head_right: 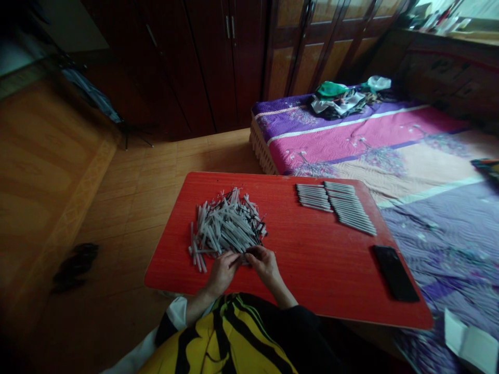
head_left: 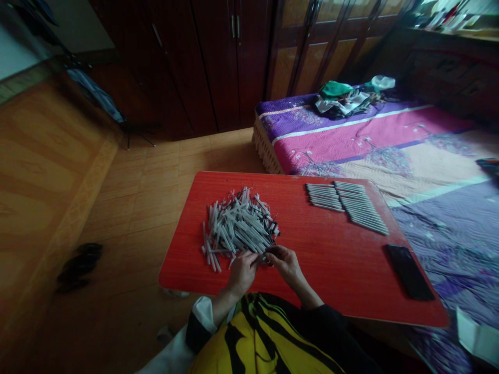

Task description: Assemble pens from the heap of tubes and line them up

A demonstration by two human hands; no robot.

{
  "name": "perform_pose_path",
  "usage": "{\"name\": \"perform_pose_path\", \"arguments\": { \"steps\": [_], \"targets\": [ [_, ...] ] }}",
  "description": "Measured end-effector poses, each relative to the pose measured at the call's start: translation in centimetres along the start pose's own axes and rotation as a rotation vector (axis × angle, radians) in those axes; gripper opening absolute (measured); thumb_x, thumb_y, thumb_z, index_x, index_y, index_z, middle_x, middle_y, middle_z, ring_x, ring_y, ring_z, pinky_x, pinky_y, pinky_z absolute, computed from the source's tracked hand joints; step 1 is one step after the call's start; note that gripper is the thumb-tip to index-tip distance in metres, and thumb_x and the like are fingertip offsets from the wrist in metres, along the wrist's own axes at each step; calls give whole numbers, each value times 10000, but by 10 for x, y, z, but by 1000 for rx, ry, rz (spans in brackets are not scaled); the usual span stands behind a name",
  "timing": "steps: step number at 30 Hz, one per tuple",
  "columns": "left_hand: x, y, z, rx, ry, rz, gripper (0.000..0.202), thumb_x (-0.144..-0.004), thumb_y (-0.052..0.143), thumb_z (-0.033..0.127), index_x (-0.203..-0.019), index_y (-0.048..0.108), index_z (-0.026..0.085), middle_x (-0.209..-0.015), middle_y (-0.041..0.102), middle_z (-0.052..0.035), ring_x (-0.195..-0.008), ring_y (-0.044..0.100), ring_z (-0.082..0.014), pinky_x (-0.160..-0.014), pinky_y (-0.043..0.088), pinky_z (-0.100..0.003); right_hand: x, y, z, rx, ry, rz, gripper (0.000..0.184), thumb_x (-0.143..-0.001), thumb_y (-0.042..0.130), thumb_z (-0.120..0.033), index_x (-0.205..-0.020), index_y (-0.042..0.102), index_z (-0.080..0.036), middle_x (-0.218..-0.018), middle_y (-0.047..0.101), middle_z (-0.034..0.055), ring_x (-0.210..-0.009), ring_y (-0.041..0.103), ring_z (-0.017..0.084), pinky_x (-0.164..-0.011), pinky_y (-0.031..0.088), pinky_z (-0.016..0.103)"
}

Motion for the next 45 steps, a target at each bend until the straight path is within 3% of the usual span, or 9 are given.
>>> {"name": "perform_pose_path", "arguments": {
  "steps": [6,12,17,22,30,37,41,45],
  "targets": [
    [0,-2,2,-72,18,-19,207,-875,481,212,-980,659,225,-808,623,-38,-805,557,-167,-704,413,-262,1,0,-7,174,-64,-28,224,-637,688,-336,-771,692,-156,-621,664,26,-512,556,140,-498,446,249],
    [0,-1,4,-133,59,-60,213,-884,473,262,-995,654,241,-792,612,-34,-809,546,-171,-707,399,-274,0,3,-15,493,-75,-149,213,-697,628,-337,-738,700,-141,-554,627,12,-502,536,132,-469,393,215],
    [-1,-2,4,-132,52,-71,209,-884,474,261,-989,653,232,-802,613,-34,-811,544,-169,-709,399,-276,3,5,-22,509,-77,-181,263,-725,597,-353,-815,707,-131,-601,643,24,-537,555,138,-497,407,213],
    [-2,-3,8,-164,82,-72,209,-883,476,252,-994,653,237,-795,610,-37,-819,540,-175,-724,398,-286,6,4,-26,542,-95,-154,262,-746,564,-349,-779,699,-126,-545,606,11,-488,509,125,-461,365,208],
    [-1,-3,8,-195,102,-60,210,-887,468,267,-975,655,228,-770,605,-39,-797,540,-174,-705,389,-283,8,8,-33,664,-241,-95,209,-762,549,-325,-805,687,-174,-665,657,41,-588,569,170,-547,388,236],
    [1,-4,13,-259,142,-76,205,-890,459,251,-952,653,226,-775,602,-42,-812,534,-183,-720,380,-295,16,13,-40,1015,-261,-60,327,-842,432,-360,-626,585,-168,-583,601,59,-519,519,145,-493,279,238],
    [0,-3,10,-220,119,-74,226,-898,443,290,-944,653,220,-761,601,-38,-793,542,-173,-701,389,-284,15,8,-36,872,-236,-77,318,-851,414,-364,-760,639,-157,-621,620,55,-538,536,148,-498,311,231],
    [-1,-2,8,-201,104,-69,246,-902,434,304,-912,660,209,-777,608,-42,-805,548,-170,-715,397,-284,12,4,-28,643,-208,-88,285,-791,505,-338,-946,663,-159,-662,651,39,-561,561,159,-508,368,226]
  ]
}}
Point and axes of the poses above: each hand's wrist, its own x-axis away from the middle knuckle, its own y-axis out of the palm, z = x × y, the point moved 8 cm from there along -x, towards the middle knuckle
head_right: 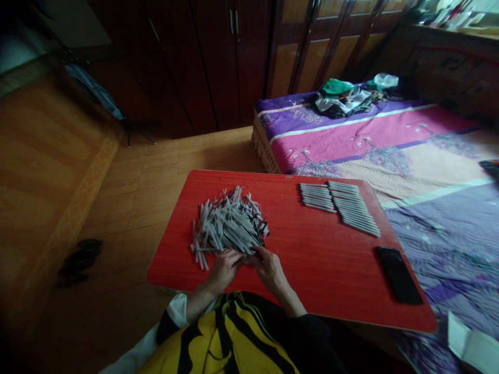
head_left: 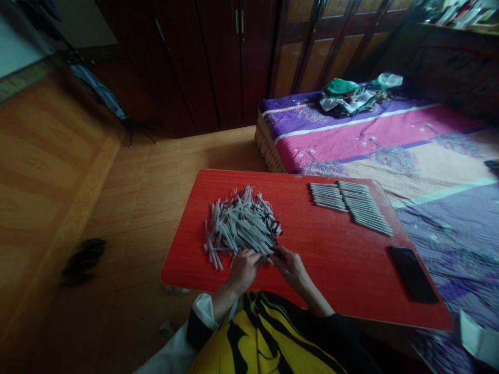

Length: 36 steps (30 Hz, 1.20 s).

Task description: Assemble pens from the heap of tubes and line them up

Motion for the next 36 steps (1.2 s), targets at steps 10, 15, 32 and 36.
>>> {"name": "perform_pose_path", "arguments": {
  "steps": [10,15,32,36],
  "targets": [
    [1,-1,2,3,5,-7,249,-894,441,338,-907,659,217,-780,613,-40,-803,548,-174,-700,386,-273,0,0,-4,134,-15,1,289,-797,502,-359,-789,695,-143,-575,616,38,-523,531,151,-489,340,224],
    [1,-1,3,8,8,-9,259,-896,432,346,-899,656,216,-781,616,-37,-800,547,-171,-694,386,-269,0,2,-3,57,-13,-14,232,-770,519,-306,-785,701,-164,-626,651,44,-566,565,168,-515,378,226],
    [3,6,3,-20,25,-34,228,-900,438,288,-869,648,206,-784,614,-34,-793,544,-170,-687,385,-266,5,2,-2,274,25,-17,342,-835,439,-384,-775,662,-133,-600,612,49,-532,526,139,-484,329,208],
    [5,7,2,-27,21,-52,221,-895,446,276,-875,654,205,-791,621,-39,-800,548,-177,-696,392,-274,7,5,-5,173,-13,-42,301,-824,457,-353,-840,671,-141,-657,633,51,-584,551,146,-527,372,206]
  ]
}}
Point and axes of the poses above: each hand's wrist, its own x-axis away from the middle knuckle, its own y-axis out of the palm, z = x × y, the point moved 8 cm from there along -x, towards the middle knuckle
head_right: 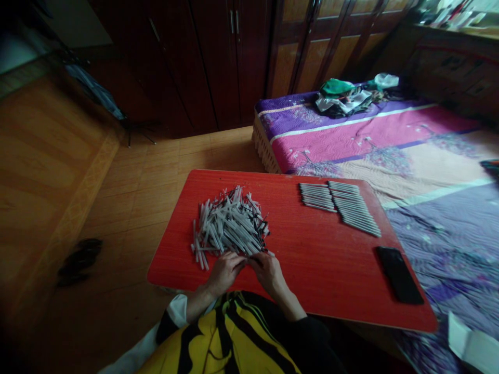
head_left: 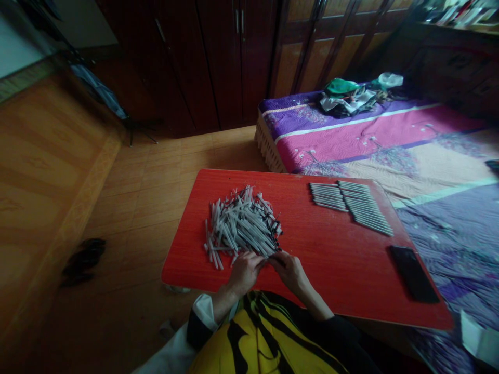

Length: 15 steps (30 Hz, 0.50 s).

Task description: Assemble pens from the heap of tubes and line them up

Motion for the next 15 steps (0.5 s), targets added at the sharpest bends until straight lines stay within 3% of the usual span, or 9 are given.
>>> {"name": "perform_pose_path", "arguments": {
  "steps": [4,9,13,15],
  "targets": [
    [5,4,-1,25,2,-24,179,-869,493,258,-909,662,217,-801,630,-38,-805,557,-180,-710,404,-282,3,2,6,121,48,2,386,-838,419,-392,-654,640,-134,-570,594,56,-520,517,142,-490,339,218],
    [8,5,-3,107,-4,-8,198,-846,521,223,-997,648,235,-868,648,-42,-859,570,-183,-756,427,-296,7,8,7,-17,29,-45,308,-824,459,-366,-856,667,-143,-676,647,50,-584,566,147,-521,372,206],
    [8,4,-1,124,16,-9,199,-836,529,211,-988,655,239,-888,655,-45,-873,575,-187,-782,433,-311,8,8,9,65,44,-33,348,-826,444,-372,-696,656,-129,-578,606,49,-530,540,144,-478,333,211],
    [9,3,0,124,23,-8,204,-833,534,207,-995,652,245,-903,657,-42,-879,575,-186,-790,433,-315,9,6,8,95,53,-26,362,-833,435,-384,-705,652,-125,-548,585,43,-501,520,137,-461,317,211]
  ]
}}
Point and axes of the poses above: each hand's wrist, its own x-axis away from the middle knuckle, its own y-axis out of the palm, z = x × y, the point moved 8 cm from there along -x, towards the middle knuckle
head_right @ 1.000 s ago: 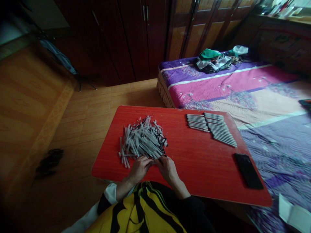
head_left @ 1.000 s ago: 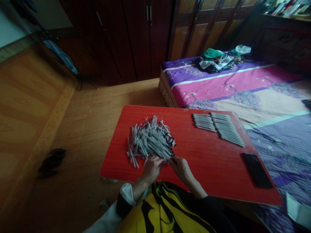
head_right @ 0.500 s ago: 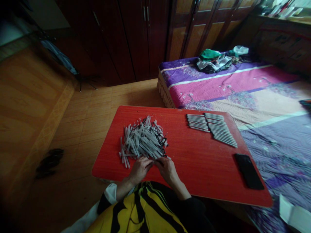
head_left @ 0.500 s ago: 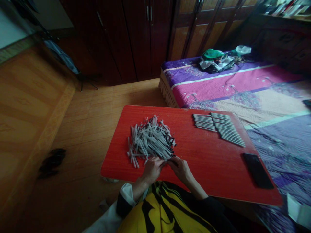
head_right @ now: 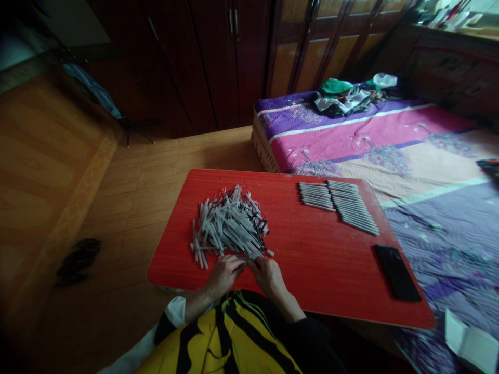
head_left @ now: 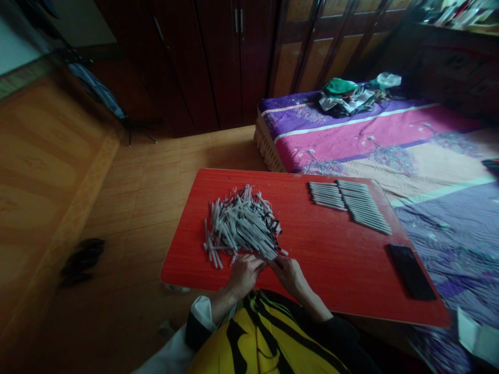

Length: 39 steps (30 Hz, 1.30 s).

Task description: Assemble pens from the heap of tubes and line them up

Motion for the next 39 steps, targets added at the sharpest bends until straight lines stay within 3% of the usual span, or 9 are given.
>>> {"name": "perform_pose_path", "arguments": {
  "steps": [4,9,14,19,25,30,32,35,39],
  "targets": [
    [1,-1,-1,-17,-12,4,186,-842,528,213,-976,655,236,-891,659,-39,-865,576,-184,-773,436,-310,1,-2,-7,-134,-41,-14,312,-830,452,-350,-891,662,-127,-637,627,45,-544,540,135,-494,362,205],
    [1,2,2,-47,5,-14,152,-833,546,205,-927,664,215,-872,659,-44,-850,578,-187,-758,432,-307,3,-1,-2,-72,-2,9,333,-829,443,-344,-685,653,-128,-534,582,35,-481,511,127,-447,328,204],
    [1,2,3,-25,6,-4,175,-825,555,192,-959,659,233,-920,660,-41,-879,581,-184,-779,436,-314,6,0,-3,-166,4,-1,297,-813,476,-347,-848,671,-126,-611,632,45,-543,564,141,-485,378,199],
    [2,4,4,-12,31,1,186,-814,566,168,-961,659,235,-945,657,-40,-924,573,-181,-818,435,-318,6,0,4,-78,63,19,353,-809,456,-377,-685,663,-119,-537,597,61,-499,548,151,-446,354,211],
    [2,5,2,-44,-6,-27,161,-822,548,173,-921,666,220,-858,651,-43,-860,574,-186,-782,435,-325,6,6,7,-279,49,-16,279,-780,505,-349,-792,676,-129,-595,623,41,-535,581,148,-483,422,214],
    [2,5,3,14,-7,-21,218,-793,558,131,-959,657,234,-925,661,-40,-913,570,-191,-824,422,-335,2,19,35,-381,157,-86,398,-811,442,-439,-805,660,-107,-589,611,36,-481,566,137,-402,402,205],
    [1,4,-6,85,-80,18,208,-778,566,139,-941,663,222,-899,669,-42,-893,579,-195,-822,425,-336,-5,14,56,-251,186,-19,429,-837,395,-442,-875,663,-109,-648,635,50,-533,587,146,-453,428,220],
    [-1,0,-21,200,-198,92,170,-775,555,166,-898,669,189,-868,680,-50,-845,598,-194,-798,441,-319,-16,-1,89,19,253,139,335,-820,456,-378,-919,669,-139,-804,653,90,-728,610,184,-623,444,264],
    [-8,-9,-25,329,-244,136,200,-829,480,245,-901,648,164,-801,686,-40,-751,623,-165,-693,470,-253,-21,0,110,124,282,187,242,-783,532,-345,-846,674,-160,-878,613,109,-807,583,197,-673,401,270]
  ]
}}
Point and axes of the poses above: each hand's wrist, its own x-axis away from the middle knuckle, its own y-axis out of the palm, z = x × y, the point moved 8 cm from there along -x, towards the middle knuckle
